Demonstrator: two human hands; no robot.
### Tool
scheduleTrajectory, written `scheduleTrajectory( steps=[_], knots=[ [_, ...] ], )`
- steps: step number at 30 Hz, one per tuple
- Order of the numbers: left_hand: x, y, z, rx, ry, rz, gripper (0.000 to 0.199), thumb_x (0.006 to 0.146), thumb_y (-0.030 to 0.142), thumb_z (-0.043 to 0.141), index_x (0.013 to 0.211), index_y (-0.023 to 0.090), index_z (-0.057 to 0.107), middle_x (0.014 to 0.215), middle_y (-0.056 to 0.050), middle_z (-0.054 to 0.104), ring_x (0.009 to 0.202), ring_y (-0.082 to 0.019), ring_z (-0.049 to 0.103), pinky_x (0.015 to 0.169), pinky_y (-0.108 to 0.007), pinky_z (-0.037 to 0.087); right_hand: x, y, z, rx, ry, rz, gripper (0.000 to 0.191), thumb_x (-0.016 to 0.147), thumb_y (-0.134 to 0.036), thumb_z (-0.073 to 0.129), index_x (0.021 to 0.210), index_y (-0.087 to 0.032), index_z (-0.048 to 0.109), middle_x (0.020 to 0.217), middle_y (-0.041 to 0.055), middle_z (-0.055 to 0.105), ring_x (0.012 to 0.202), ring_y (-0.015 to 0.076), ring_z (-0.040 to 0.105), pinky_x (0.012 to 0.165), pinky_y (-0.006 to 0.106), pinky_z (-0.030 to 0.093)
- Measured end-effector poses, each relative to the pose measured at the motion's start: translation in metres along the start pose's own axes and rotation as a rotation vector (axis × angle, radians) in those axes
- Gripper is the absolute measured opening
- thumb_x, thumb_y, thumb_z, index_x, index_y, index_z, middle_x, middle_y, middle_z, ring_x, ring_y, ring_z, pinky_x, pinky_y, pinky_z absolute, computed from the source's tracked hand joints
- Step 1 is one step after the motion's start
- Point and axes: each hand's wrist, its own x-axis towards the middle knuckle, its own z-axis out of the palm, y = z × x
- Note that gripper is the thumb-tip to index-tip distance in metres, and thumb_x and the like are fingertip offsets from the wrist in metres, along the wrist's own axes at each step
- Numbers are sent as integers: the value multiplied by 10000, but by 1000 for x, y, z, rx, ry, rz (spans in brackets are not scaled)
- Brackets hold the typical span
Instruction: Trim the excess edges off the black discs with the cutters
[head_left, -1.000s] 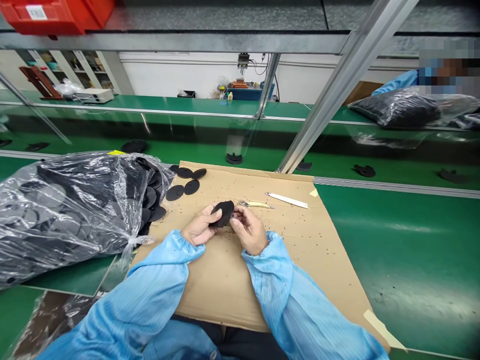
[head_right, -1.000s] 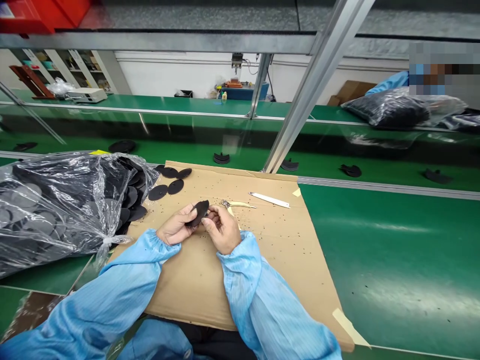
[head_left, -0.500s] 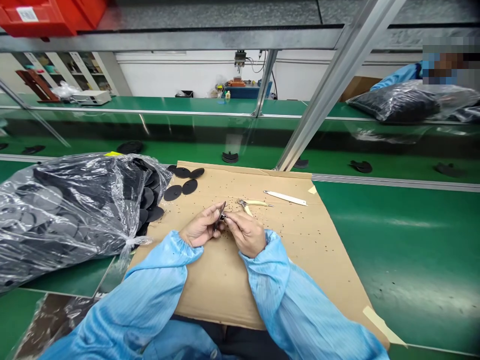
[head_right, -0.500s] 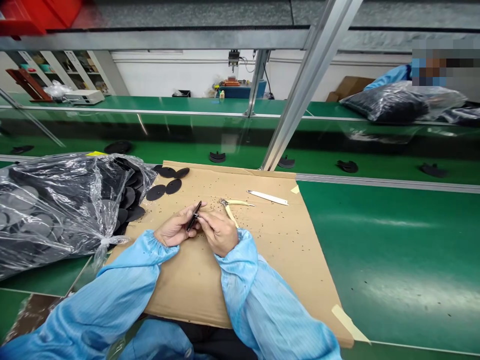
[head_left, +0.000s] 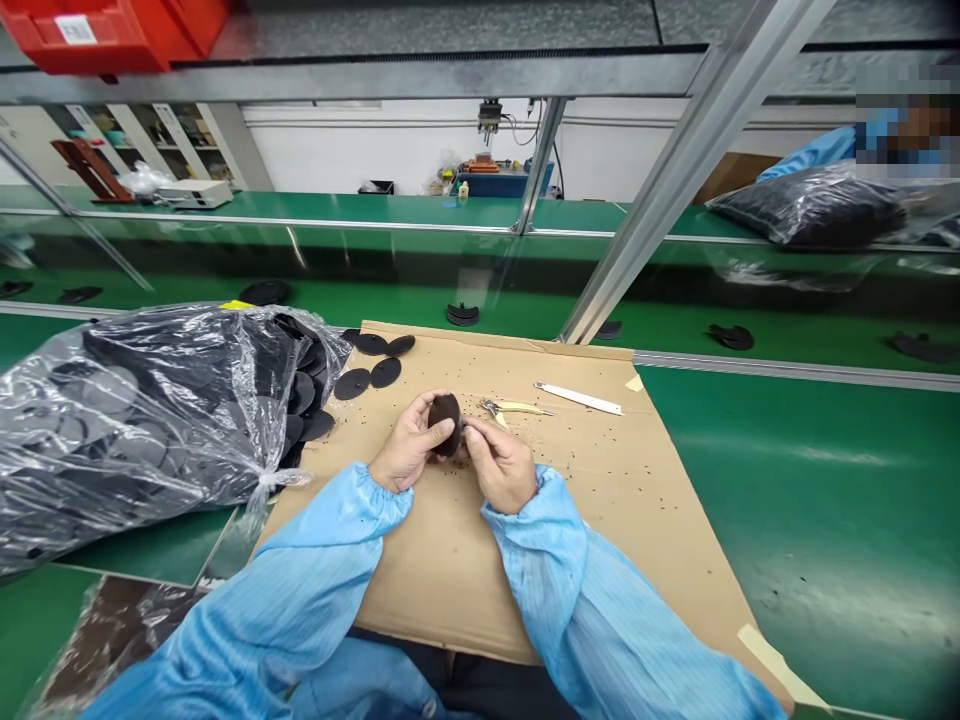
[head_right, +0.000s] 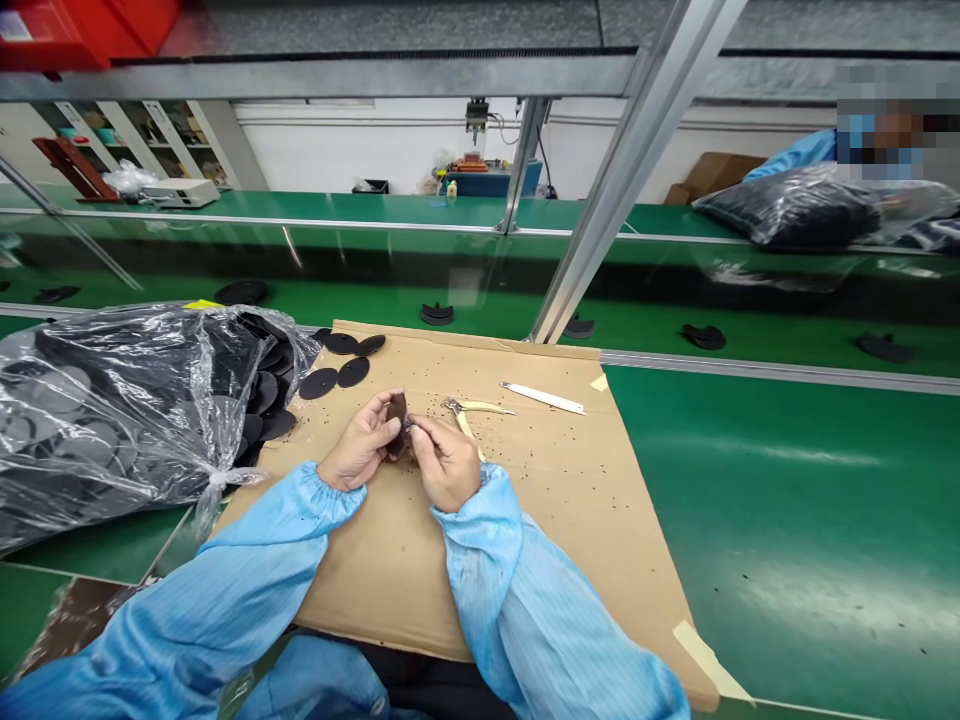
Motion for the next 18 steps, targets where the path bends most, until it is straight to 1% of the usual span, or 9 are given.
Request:
scheduleTrajectory(
  steps=[2, 3, 4, 6, 8, 10, 12, 15, 18],
  knots=[
    [2, -3, -1, 75, 84, 119, 599, 660, 280, 801, 1187, 190, 531, 1112, -58, 607, 938, -147, 600, 800, -236, 494, 2, 4, 0, 90, 17, 148, 350, 889, -422, 535, 1084, -167, 676, 794, 62, 690, 613, 155, 626, 606, 302, 557],
    [3, -3, -2, 102, 121, 156, 597, 649, 264, 805, 1177, 181, 539, 1159, -68, 603, 1030, -171, 582, 893, -264, 470, 3, 7, 0, 127, 25, 219, 375, 864, -456, 562, 1060, -159, 680, 760, 55, 684, 583, 150, 615, 573, 292, 551],
    [3, -4, -2, 110, 146, 166, 590, 643, 259, 807, 1166, 172, 547, 1180, -76, 603, 1077, -188, 569, 944, -291, 450, 5, 11, 0, 164, 31, 286, 395, 834, -485, 591, 1024, -151, 687, 715, 45, 673, 558, 147, 606, 544, 284, 545],
    [3, -3, -3, 64, 151, 110, 555, 650, 275, 800, 1138, 155, 566, 1156, -86, 624, 1059, -202, 587, 946, -330, 456, 8, 18, 0, 237, 49, 397, 417, 778, -520, 637, 948, -143, 694, 627, 20, 640, 510, 140, 588, 504, 274, 537],
    [2, -1, -3, -10, 107, 9, 504, 668, 306, 787, 1101, 136, 595, 1091, -95, 656, 993, -209, 619, 908, -362, 481, 11, 24, 0, 311, 72, 460, 430, 741, -527, 666, 929, -141, 689, 573, -1, 610, 473, 130, 568, 488, 273, 535],
    [1, 0, -2, -28, 70, -51, 476, 664, 314, 788, 1068, 121, 628, 1031, -97, 682, 942, -213, 638, 899, -388, 487, 12, 29, 0, 350, 93, 469, 434, 720, -517, 686, 934, -140, 687, 567, -7, 606, 462, 122, 557, 488, 269, 532],
    [2, -1, -2, 3, 73, -45, 462, 642, 297, 803, 1037, 110, 653, 994, -93, 698, 924, -212, 645, 924, -403, 473, 12, 32, 0, 335, 94, 459, 432, 730, -509, 678, 952, -138, 686, 571, -5, 608, 467, 122, 557, 493, 266, 528],
    [4, -4, -3, 78, 117, 10, 451, 617, 280, 817, 1000, 95, 668, 979, -97, 708, 934, -215, 644, 958, -407, 451, 11, 32, -1, 194, 87, 409, 404, 773, -490, 638, 971, -142, 687, 642, 19, 645, 513, 138, 587, 526, 280, 540],
    [7, -8, -6, 119, 166, 30, 445, 621, 296, 813, 988, 90, 667, 974, -104, 711, 922, -216, 650, 950, -412, 458, 9, 28, -2, 23, 75, 305, 330, 806, -438, 614, 965, -161, 693, 773, 52, 693, 654, 176, 648, 634, 309, 560]
  ],
)
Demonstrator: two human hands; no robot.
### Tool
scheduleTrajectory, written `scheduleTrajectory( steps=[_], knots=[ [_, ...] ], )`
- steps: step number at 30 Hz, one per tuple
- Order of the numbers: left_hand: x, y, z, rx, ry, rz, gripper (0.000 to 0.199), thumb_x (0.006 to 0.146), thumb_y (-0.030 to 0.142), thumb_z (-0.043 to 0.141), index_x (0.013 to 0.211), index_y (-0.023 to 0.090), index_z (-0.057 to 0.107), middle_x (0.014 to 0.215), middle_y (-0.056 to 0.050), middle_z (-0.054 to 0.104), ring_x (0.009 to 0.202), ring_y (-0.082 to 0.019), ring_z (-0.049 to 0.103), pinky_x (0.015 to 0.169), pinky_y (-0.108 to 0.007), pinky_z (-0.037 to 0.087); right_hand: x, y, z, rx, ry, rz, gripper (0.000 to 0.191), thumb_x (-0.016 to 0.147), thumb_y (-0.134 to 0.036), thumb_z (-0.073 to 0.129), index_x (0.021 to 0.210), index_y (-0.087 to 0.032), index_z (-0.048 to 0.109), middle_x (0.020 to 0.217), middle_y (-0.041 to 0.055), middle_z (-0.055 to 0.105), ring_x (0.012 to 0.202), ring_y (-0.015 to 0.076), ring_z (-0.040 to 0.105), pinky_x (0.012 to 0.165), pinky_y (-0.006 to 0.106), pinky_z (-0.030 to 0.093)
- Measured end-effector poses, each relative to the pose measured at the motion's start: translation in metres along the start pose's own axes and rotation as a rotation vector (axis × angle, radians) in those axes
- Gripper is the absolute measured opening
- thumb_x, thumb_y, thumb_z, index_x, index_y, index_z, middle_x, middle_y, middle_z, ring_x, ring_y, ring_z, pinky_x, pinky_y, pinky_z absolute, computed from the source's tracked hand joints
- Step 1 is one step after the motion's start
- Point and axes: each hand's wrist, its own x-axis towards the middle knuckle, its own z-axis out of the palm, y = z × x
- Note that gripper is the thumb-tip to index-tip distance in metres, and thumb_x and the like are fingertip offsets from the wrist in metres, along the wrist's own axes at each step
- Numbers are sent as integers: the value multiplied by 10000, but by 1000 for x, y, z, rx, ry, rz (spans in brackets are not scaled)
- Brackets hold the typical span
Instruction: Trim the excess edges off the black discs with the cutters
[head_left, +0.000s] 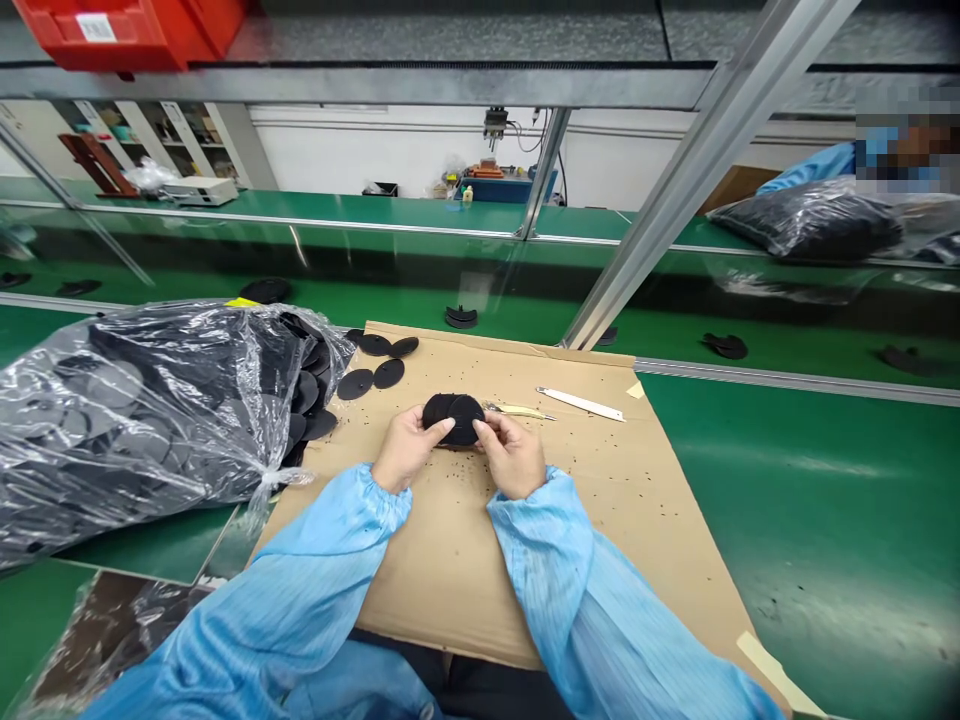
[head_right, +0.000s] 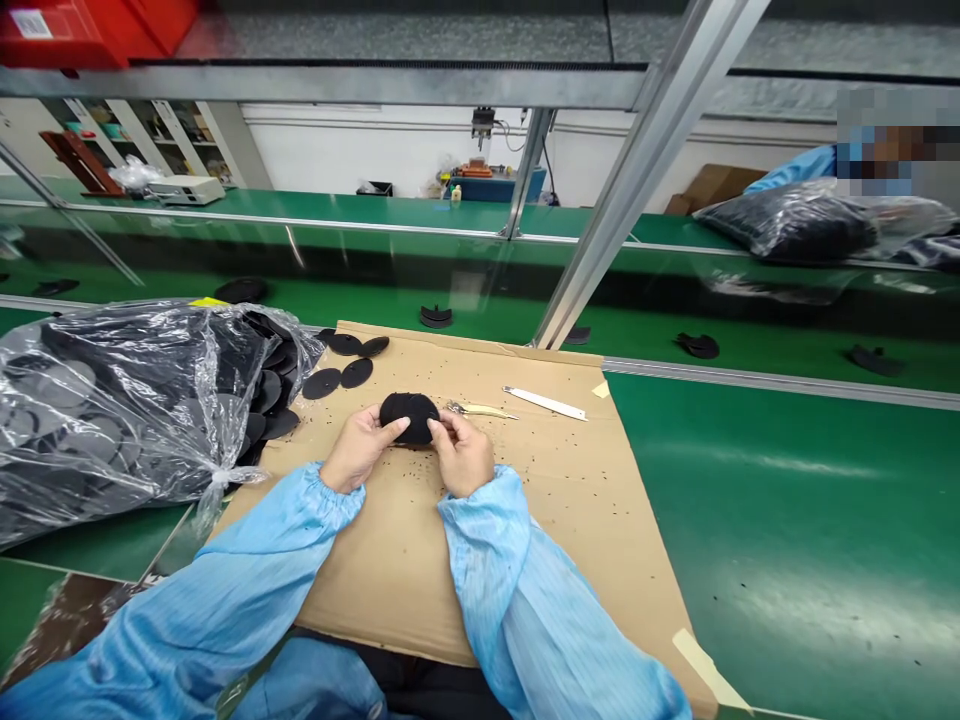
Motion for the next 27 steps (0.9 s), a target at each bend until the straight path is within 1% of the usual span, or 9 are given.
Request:
scheduleTrajectory(
  steps=[2, 4, 8, 13, 17, 19, 22, 25, 27],
  knots=[
    [1, -2, -1, -3, 15, 5, 427, 623, 301, 811, 967, 95, 664, 957, -99, 714, 904, -213, 656, 928, -407, 474, -2, -2, 0, -41, -16, -47, 288, 821, -411, 604, 960, -175, 692, 814, 55, 704, 704, 184, 663, 678, 313, 561],
    [1, -3, -2, 9, 38, 14, 405, 617, 303, 815, 931, 99, 661, 925, -92, 717, 878, -210, 661, 897, -398, 492, -3, -3, 0, -46, -50, -44, 272, 829, -402, 596, 958, -180, 686, 793, 49, 703, 655, 174, 657, 654, 306, 557],
    [0, -1, -2, 76, 155, 54, 408, 616, 317, 814, 928, 101, 664, 932, -92, 720, 883, -215, 663, 883, -388, 502, -2, -3, 1, -135, -77, -50, 266, 839, -414, 580, 907, -178, 683, 762, 49, 697, 635, 173, 641, 653, 305, 541],
    [4, 0, -5, -7, 235, 117, 459, 648, 362, 783, 1005, 99, 665, 1075, -129, 693, 1009, -241, 640, 950, -400, 473, 6, 3, -8, -258, 145, -159, 286, 860, -406, 533, 928, -164, 668, 834, 70, 678, 698, 178, 623, 708, 319, 523],
    [10, 6, -11, 9, 362, 147, 474, 599, 303, 798, 1004, 113, 643, 1043, -120, 697, 962, -230, 650, 930, -405, 478, 19, 19, -21, -476, 248, -281, 300, 849, -349, 507, 1012, -136, 640, 937, 116, 648, 864, 230, 597, 823, 381, 492],
    [17, 16, -16, 121, 388, 183, 460, 584, 269, 794, 991, 122, 640, 1000, -104, 702, 923, -220, 652, 898, -391, 489, 24, 27, -24, -567, 242, -323, 321, 843, -331, 507, 1048, -115, 627, 993, 142, 631, 958, 261, 566, 884, 413, 463],
    [39, 42, -28, 406, 372, 302, 397, 614, 268, 762, 970, 130, 653, 950, -82, 704, 877, -213, 649, 842, -351, 501, 28, 34, -24, -671, 194, -323, 323, 841, -314, 523, 1060, -103, 633, 1012, 152, 616, 975, 281, 538, 903, 436, 440],
    [77, 75, -45, 794, 427, 369, 301, 672, 286, 708, 932, 139, 676, 847, -68, 700, 778, -214, 643, 759, -336, 502, 27, 34, -22, -733, 162, -314, 287, 842, -286, 539, 1041, -112, 652, 1003, 140, 608, 953, 280, 517, 896, 432, 429],
    [108, 99, -56, 1089, 489, 420, 247, 718, 275, 665, 929, 150, 693, 845, -75, 695, 800, -230, 637, 792, -350, 483, 27, 32, -21, -748, 158, -312, 268, 838, -264, 547, 1031, -115, 660, 1001, 134, 608, 941, 277, 504, 887, 420, 425]
  ],
)
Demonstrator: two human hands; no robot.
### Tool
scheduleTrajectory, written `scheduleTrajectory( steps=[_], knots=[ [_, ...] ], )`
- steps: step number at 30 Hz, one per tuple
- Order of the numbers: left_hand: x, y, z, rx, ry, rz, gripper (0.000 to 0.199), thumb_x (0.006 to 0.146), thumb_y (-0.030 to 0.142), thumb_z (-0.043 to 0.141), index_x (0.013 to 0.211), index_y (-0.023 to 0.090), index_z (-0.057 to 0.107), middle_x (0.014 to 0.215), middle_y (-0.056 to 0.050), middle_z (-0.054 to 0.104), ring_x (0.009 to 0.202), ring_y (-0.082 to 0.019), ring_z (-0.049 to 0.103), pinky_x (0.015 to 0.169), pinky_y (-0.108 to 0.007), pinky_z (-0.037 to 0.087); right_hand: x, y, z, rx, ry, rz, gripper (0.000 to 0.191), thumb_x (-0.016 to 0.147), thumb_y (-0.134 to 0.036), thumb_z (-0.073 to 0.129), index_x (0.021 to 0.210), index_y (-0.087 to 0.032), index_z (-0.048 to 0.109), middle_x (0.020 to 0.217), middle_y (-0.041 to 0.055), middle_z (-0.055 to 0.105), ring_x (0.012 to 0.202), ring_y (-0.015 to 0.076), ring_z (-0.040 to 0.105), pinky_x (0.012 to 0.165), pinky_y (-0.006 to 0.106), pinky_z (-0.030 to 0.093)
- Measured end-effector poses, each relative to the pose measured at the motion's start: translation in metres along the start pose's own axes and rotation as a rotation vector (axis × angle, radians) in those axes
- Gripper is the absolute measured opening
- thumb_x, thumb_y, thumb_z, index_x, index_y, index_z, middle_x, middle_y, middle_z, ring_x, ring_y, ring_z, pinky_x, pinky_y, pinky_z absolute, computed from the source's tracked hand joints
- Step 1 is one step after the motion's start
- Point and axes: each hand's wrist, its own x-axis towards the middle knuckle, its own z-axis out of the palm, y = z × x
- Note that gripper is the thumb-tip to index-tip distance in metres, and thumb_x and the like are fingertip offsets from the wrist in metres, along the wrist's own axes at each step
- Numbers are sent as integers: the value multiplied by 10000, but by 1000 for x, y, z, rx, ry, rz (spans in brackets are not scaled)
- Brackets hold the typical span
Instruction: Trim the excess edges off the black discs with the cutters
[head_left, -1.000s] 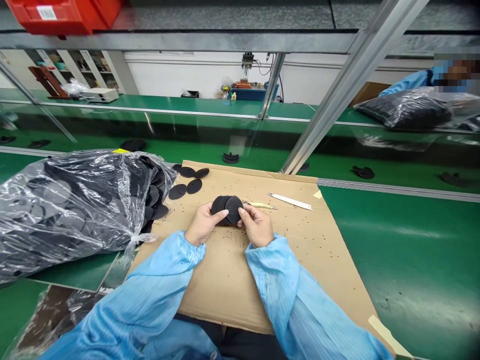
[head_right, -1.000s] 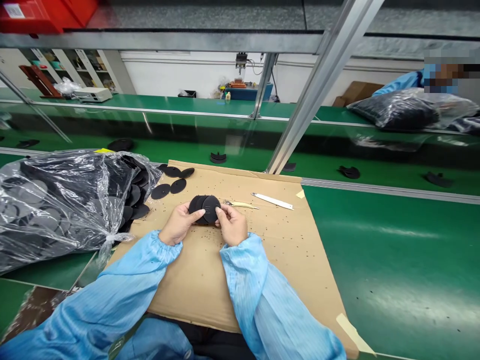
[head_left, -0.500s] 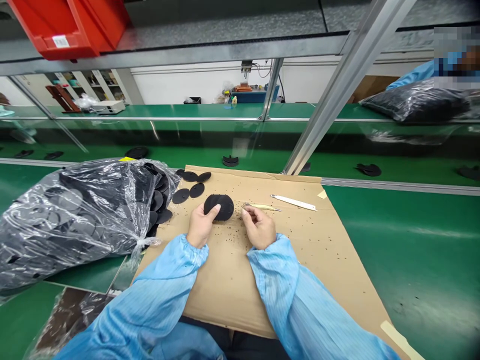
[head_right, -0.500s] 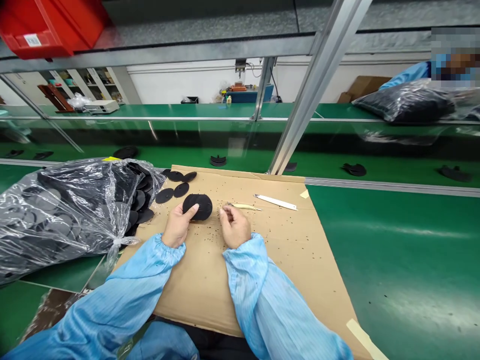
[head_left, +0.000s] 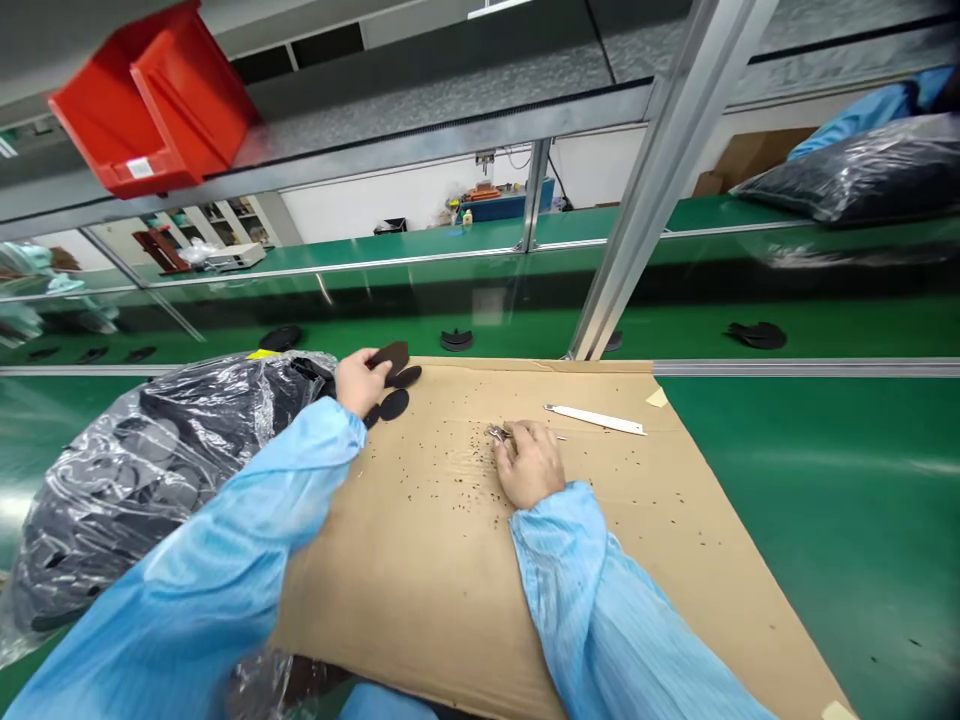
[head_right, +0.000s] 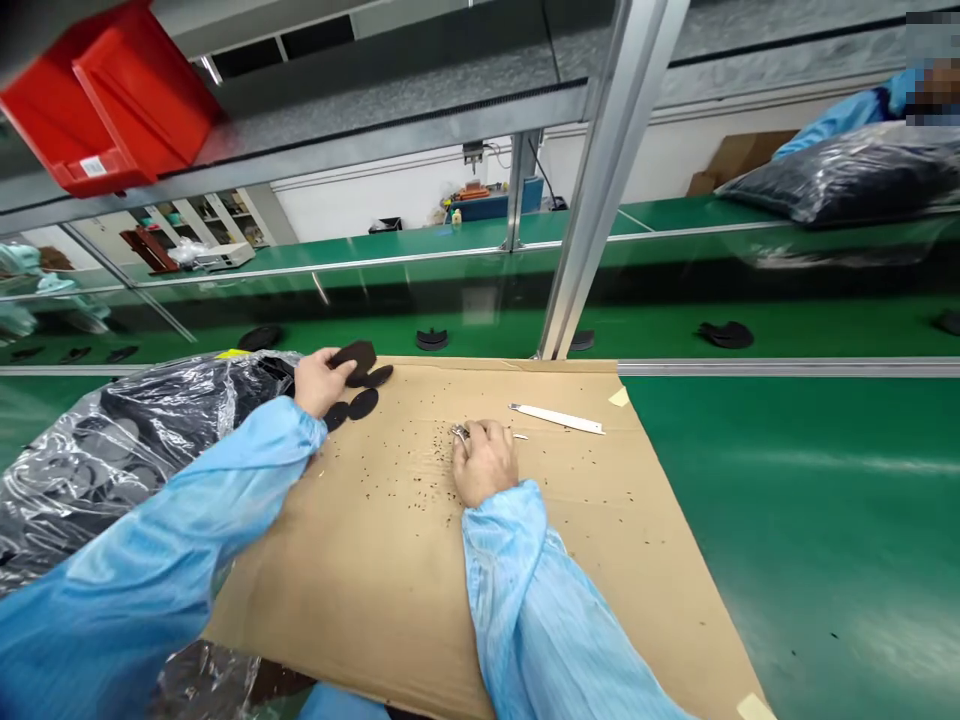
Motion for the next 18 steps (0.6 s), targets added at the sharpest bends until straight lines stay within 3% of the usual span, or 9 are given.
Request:
scheduleTrajectory(
  steps=[3, 5, 9, 13, 18],
  knots=[
    [51, 0, 4, 323, 61, 160, 243, 788, 222, 583, 993, 155, 693, 1033, -112, 668, 1016, -271, 590, 926, -371, 419, 1, -2, -1, -6, 5, 11, 251, 830, -242, 566, 1025, -120, 667, 994, 126, 612, 940, 274, 493, 883, 407, 418],
    [71, 6, 18, 464, 10, 190, 316, 778, 204, 596, 1082, 149, 663, 1185, -135, 605, 1130, -301, 524, 972, -385, 385, 2, -3, -1, -9, 6, 18, 233, 827, -230, 575, 1013, -126, 670, 992, 121, 613, 941, 272, 489, 882, 404, 412],
    [75, 26, 75, 538, -213, 87, 466, 786, 296, 625, 1225, 148, 570, 1325, -171, 490, 1220, -328, 448, 999, -400, 358, 4, -5, -2, -18, -25, 25, 198, 821, -210, 584, 983, -139, 672, 985, 111, 609, 938, 271, 481, 869, 402, 407],
    [73, 44, 136, 516, -306, -12, 485, 820, 419, 583, 1225, 155, 545, 1282, -193, 512, 1158, -321, 509, 944, -397, 398, 5, -6, -3, -30, -44, 43, 183, 822, -207, 583, 973, -153, 672, 980, 102, 605, 933, 271, 474, 845, 400, 405],
    [83, 48, 175, 502, -343, -151, 475, 787, 434, 634, 1168, 161, 558, 1210, -217, 551, 1151, -351, 508, 959, -481, 363, 4, -6, -3, -6, -63, 42, 178, 827, -200, 571, 965, -149, 671, 979, 101, 601, 936, 262, 467, 851, 389, 399]
  ],
)
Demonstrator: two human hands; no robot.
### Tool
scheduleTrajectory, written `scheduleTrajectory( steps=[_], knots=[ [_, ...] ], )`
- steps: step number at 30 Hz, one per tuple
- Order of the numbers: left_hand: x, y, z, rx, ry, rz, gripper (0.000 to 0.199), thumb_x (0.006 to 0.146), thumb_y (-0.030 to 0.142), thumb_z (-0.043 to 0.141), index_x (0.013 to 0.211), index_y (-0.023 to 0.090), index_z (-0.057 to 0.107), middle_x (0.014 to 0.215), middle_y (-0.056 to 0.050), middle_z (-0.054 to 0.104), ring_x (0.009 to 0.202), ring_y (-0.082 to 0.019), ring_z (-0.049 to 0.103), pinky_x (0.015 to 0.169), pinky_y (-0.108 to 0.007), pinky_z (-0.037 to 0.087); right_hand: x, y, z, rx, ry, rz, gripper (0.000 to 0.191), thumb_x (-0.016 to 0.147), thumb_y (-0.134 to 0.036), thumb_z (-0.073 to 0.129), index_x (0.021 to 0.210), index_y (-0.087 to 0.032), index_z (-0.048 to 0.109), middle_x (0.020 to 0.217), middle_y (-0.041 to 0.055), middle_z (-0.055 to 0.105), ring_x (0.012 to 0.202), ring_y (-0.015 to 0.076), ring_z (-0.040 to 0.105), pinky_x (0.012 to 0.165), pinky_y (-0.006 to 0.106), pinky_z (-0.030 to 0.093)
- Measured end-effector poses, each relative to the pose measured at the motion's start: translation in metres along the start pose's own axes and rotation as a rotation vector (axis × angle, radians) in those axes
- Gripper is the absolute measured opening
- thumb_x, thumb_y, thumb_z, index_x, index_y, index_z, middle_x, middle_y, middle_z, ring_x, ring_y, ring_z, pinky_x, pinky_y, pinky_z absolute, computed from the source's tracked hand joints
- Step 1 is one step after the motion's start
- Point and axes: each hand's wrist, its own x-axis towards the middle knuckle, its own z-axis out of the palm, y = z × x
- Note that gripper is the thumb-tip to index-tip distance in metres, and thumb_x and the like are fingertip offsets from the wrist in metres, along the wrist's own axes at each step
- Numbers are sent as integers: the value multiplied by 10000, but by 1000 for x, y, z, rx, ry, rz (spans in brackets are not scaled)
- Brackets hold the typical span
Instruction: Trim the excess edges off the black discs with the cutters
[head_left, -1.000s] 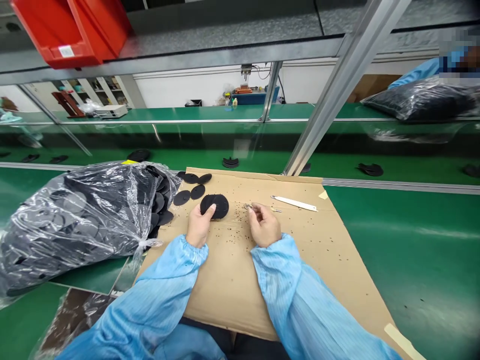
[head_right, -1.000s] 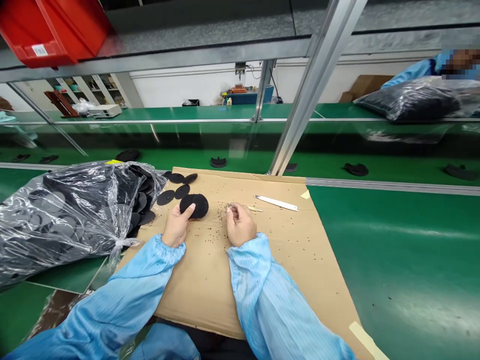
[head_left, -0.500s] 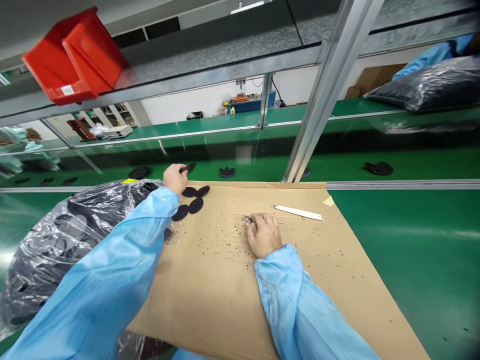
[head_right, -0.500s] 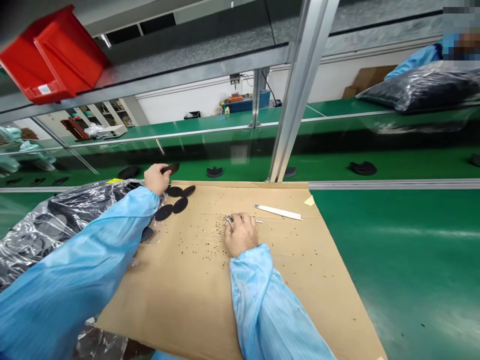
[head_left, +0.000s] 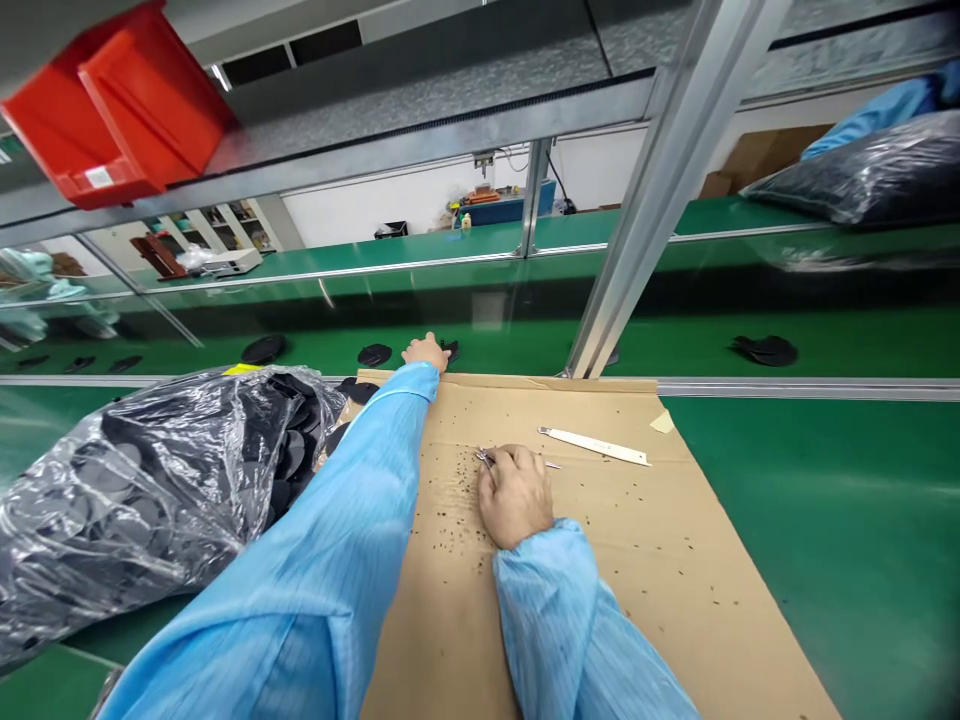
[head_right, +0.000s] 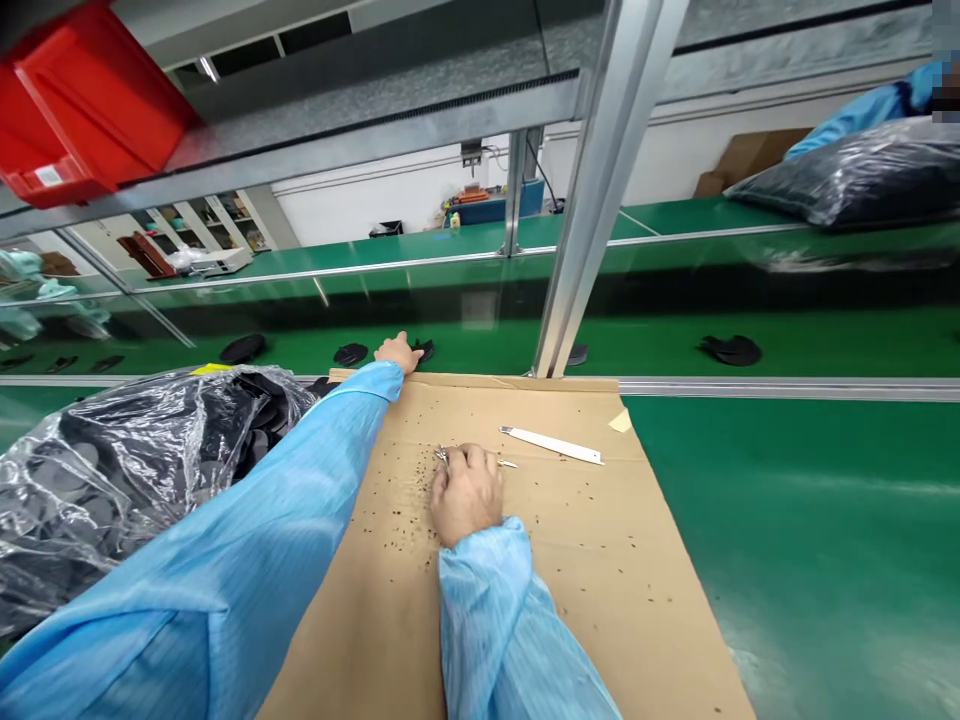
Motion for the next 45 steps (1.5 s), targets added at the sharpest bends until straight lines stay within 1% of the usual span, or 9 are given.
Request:
scheduleTrajectory(
  steps=[6, 10, 12, 14, 18, 24, 28, 34, 45],
  knots=[
    [-12, 9, 2, -151, 60, 97, 285, 790, 208, 632, 1075, 194, 637, 1229, -155, 534, 1085, -257, 569, 932, -352, 410, 0, -1, 0, -5, -25, 21, 183, 828, -199, 566, 972, -152, 669, 995, 98, 597, 956, 256, 456, 859, 379, 388],
    [-44, 13, -17, -315, 185, 199, 474, 816, 126, 569, 1270, 249, 520, 1234, -86, 547, 1121, -192, 550, 965, -277, 395, 0, -2, -2, -29, -38, 33, 209, 824, -208, 564, 1008, -168, 655, 1025, 90, 593, 971, 254, 457, 862, 376, 382],
    [-67, 5, -32, -624, 179, 193, 610, 787, 98, 598, 1353, 235, 420, 1161, -71, 601, 1088, -179, 567, 968, -282, 402, -1, -1, -1, -56, -27, 28, 247, 821, -219, 561, 1053, -173, 633, 1087, 95, 583, 1017, 259, 456, 871, 381, 377],
    [-97, -13, -46, -1044, 62, 109, 599, 749, 63, 622, 1310, 177, 447, 1068, -76, 644, 1000, -176, 603, 927, -302, 439, -2, 0, 1, -97, -9, 12, 295, 814, -235, 563, 1099, -168, 604, 1165, 115, 563, 1095, 277, 438, 884, 397, 372],
    [-168, -70, -63, -1495, -230, -3, 226, 753, 177, 667, 968, 133, 613, 927, -71, 658, 840, -171, 629, 784, -320, 511, -4, 5, 5, -159, -14, -13, 327, 810, -267, 559, 1114, -150, 582, 1195, 151, 566, 1127, 314, 436, 894, 455, 358],
    [-244, -123, -47, -1858, -359, -146, 322, 676, 232, 776, 939, 187, 596, 799, 6, 597, 642, -114, 604, 620, -267, 529, -3, -4, -7, -50, 85, -36, 344, 913, -299, 432, 1191, -141, 559, 1126, 150, 594, 1057, 291, 501, 955, 495, 338],
    [-249, -125, -41, -1874, -379, -134, 407, 674, 248, 786, 1019, 192, 577, 771, 23, 555, 555, -70, 541, 529, -215, 480, -11, -23, -20, 185, 83, -199, 407, 944, -358, 419, 1263, -125, 517, 1098, 150, 559, 995, 232, 544, 880, 365, 455],
    [-246, -124, -42, -1913, -475, -101, 450, 644, 180, 800, 1029, 187, 568, 780, 31, 548, 566, -46, 517, 555, -193, 461, -20, -38, -23, 159, -5, -452, 347, 900, -373, 534, 1168, -156, 575, 1063, 120, 598, 975, 242, 543, 882, 389, 457],
    [-252, -121, -45, -1929, -550, -169, 384, 646, 175, 796, 975, 181, 599, 793, 21, 548, 571, -43, 512, 556, -196, 458, -19, -40, -25, 120, 1, -515, 333, 929, -379, 504, 1178, -174, 587, 1038, 105, 644, 924, 225, 568, 846, 362, 467]
  ],
)
